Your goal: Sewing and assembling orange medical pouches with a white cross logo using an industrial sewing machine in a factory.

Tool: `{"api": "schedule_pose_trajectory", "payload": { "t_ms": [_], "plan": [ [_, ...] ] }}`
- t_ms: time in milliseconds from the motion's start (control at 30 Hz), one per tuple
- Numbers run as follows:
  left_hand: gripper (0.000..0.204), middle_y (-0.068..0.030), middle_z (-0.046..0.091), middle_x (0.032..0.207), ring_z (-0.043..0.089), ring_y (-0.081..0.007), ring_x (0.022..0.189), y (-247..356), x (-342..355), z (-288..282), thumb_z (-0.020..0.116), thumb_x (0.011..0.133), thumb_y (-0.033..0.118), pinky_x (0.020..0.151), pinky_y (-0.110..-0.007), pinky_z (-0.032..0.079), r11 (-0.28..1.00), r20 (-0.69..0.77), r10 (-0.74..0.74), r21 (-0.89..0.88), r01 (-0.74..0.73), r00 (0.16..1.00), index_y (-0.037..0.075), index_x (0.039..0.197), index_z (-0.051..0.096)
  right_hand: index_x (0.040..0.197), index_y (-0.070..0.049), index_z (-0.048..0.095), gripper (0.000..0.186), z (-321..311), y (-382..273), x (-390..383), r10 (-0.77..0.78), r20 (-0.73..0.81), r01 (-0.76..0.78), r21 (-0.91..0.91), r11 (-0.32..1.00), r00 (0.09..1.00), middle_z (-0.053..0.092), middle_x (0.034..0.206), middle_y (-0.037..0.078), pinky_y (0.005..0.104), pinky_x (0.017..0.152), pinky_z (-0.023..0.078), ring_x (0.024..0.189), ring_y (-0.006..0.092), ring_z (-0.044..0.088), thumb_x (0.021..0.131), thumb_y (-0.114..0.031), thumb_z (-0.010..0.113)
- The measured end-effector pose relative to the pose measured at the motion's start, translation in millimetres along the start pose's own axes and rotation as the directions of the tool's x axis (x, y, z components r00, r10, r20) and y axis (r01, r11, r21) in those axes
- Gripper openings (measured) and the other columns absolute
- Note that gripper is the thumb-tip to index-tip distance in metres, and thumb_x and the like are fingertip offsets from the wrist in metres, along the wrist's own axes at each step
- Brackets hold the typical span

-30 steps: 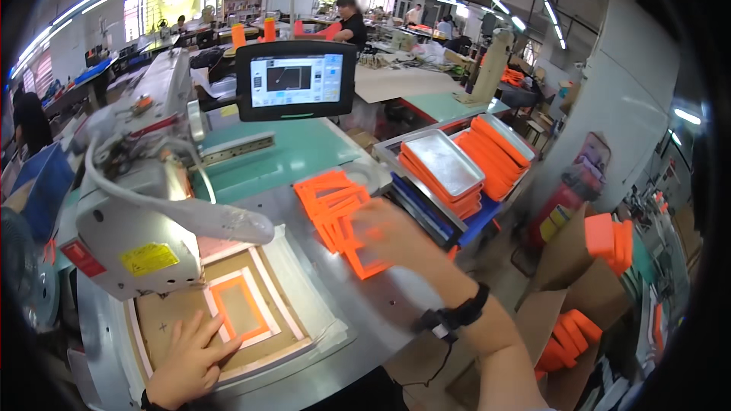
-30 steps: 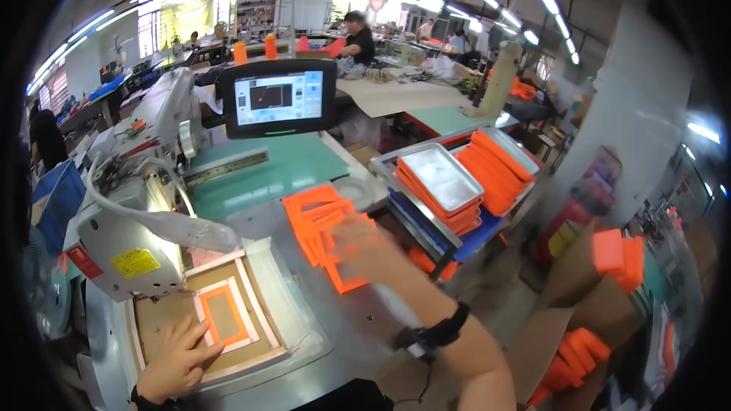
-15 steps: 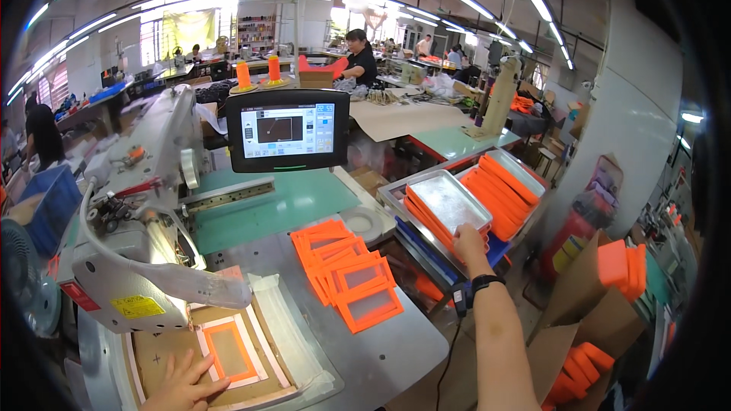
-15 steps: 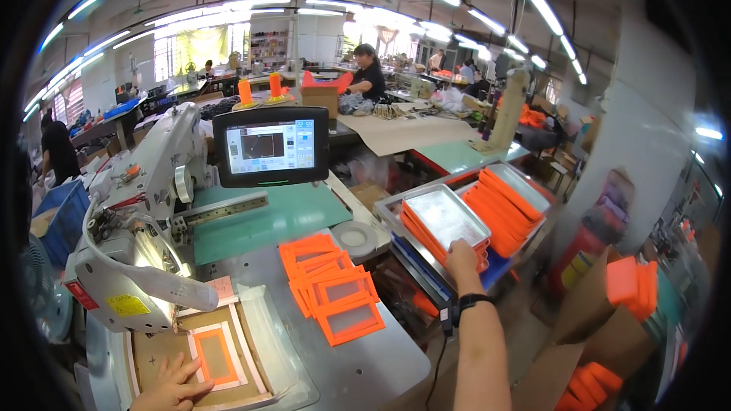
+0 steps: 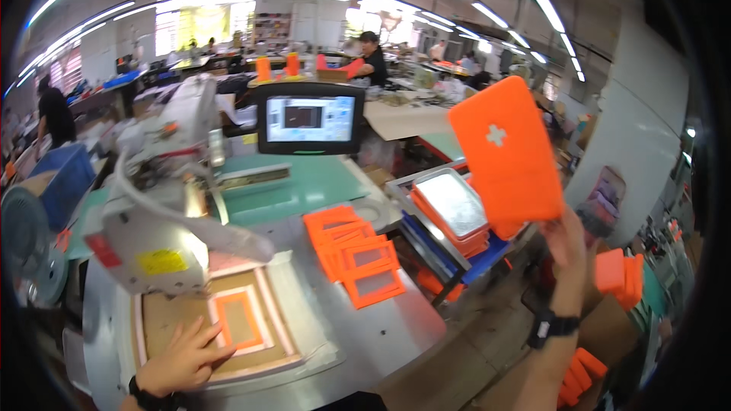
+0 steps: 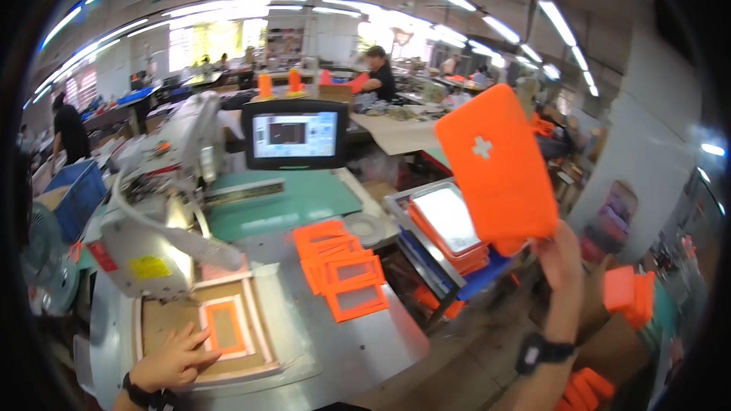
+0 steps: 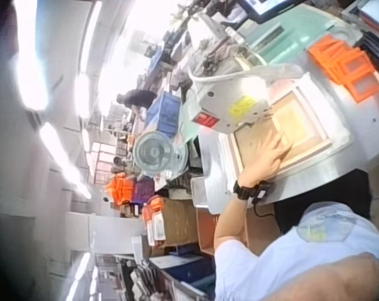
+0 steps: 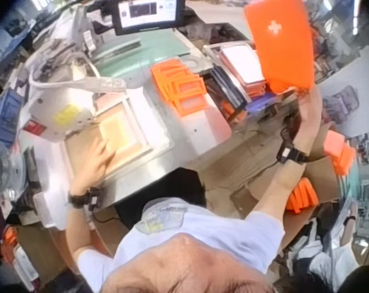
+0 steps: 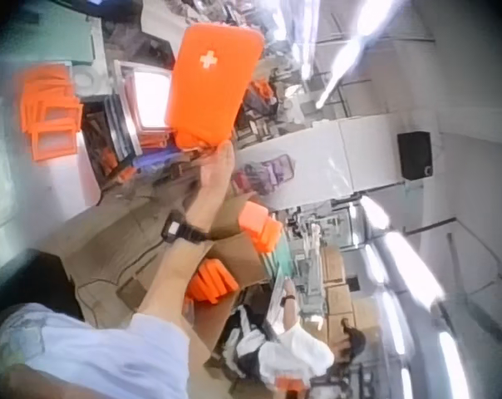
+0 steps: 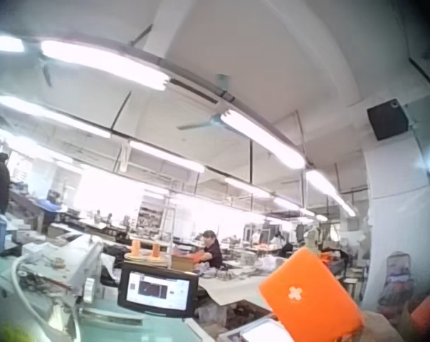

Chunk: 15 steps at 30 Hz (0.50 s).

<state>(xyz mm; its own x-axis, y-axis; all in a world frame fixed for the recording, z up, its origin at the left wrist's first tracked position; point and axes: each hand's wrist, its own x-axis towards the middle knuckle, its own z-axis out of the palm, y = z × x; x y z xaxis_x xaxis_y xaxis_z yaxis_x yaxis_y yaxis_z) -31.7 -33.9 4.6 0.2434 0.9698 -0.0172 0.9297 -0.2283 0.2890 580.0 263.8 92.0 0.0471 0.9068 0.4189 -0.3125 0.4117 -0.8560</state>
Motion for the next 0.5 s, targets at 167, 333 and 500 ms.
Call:
{"api": "schedule_pose_trajectory", "payload": {
  "t_ms": [167, 333, 500],
  "plan": [
    [0.057, -0.0169, 0.039, 0.150, 0.039, -0.0497, 0.134, 27, -27, -31, 0.063, 0.088, 0.017, 0.106, -0.063, 0.036, 0.999, -0.152, -0.042, -0.024, 0.038, 0.987, 0.012, 0.143, 0.047, 0.090, -0.008, 0.053, 0.029, 60, -71, -98, -0.082, 0.252, 0.199, -0.486, 0.851, 0.964, 0.058, 0.073, 0.000, 0.0187, 0.047, 0.037, 0.055, 0.0057, 0.051, 0.095, -0.033, 0.067],
    [0.080, -0.0222, 0.045, 0.145, 0.044, -0.0450, 0.133, 94, -92, -64, 0.079, 0.079, 0.021, 0.109, -0.044, 0.040, 0.909, -0.592, -0.229, -0.413, -0.048, 0.772, 0.005, 0.146, 0.040, 0.078, -0.007, 0.055, 0.036, 168, -49, -156, 0.007, 0.546, 0.199, -0.317, 0.927, 0.838, 0.068, 0.076, 0.012, 0.0261, 0.058, 0.051, 0.062, 0.0172, 0.064, 0.079, -0.028, 0.084],
    [0.065, -0.0162, 0.056, 0.137, 0.055, -0.0374, 0.124, 129, -140, -91, 0.086, 0.070, 0.023, 0.107, -0.046, 0.041, 0.968, -0.353, -0.199, -0.216, 0.127, 0.914, 0.009, 0.128, 0.060, 0.086, -0.005, 0.061, 0.020, 283, -25, -171, 0.083, 0.925, 0.453, -0.259, 0.853, 0.371, 0.073, 0.092, 0.013, 0.0295, 0.070, 0.054, 0.080, 0.0208, 0.071, 0.079, -0.011, 0.079]
  ]
}}
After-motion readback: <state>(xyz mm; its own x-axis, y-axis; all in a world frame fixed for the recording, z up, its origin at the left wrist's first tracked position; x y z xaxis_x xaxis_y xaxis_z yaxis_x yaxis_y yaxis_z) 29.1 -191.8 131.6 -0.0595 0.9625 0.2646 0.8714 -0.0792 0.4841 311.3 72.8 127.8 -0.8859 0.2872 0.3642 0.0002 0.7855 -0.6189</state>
